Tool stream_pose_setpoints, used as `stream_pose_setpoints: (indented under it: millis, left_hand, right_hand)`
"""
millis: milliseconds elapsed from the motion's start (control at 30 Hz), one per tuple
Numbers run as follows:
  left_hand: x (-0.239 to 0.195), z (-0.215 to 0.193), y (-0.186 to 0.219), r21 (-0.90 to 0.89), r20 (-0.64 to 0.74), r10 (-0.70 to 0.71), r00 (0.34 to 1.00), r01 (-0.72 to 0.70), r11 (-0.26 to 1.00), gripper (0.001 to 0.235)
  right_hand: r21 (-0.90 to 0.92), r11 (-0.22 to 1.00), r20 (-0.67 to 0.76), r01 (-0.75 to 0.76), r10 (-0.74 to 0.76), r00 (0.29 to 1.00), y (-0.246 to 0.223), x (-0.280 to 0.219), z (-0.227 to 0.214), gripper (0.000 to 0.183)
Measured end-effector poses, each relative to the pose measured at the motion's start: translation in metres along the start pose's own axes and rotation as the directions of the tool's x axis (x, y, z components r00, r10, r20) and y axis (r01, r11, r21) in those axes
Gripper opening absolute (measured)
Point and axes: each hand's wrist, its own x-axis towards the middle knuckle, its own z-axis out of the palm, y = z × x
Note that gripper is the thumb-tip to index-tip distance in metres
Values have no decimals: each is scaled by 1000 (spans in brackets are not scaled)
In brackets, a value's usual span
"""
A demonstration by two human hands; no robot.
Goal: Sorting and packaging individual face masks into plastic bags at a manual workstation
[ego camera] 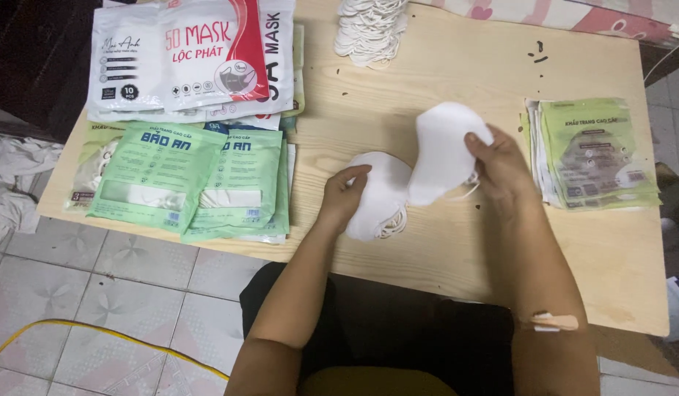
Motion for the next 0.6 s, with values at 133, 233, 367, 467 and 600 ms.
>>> stream_pose_setpoints:
  millis: [133,233,367,467,600]
  left_hand:
    - [-39,17,63,-55,48,-114,992,117,992,35]
    - [-56,27,91,-190,64,-190,980,199,961,47]
    - [-42,30,84,-247,128,-252,959,277,929,75]
    - [-37,25,76,-291,141,-238,961,270,918,68]
    - [-18,15,40,-314,159,-197,968,238,919,51]
  right_hand:
    - [53,996,47,-70,68,997,39,-5,14,15]
    - [-11,994,87,-109,109,990,50,-19,31,18]
    - [-397,916,145,-56,123,982,72,3,22,30]
    - [-625,778,142,66,30,989,28,-26,39,35]
    - [-301,951,-7,72,-77,997,33,-27,11,20]
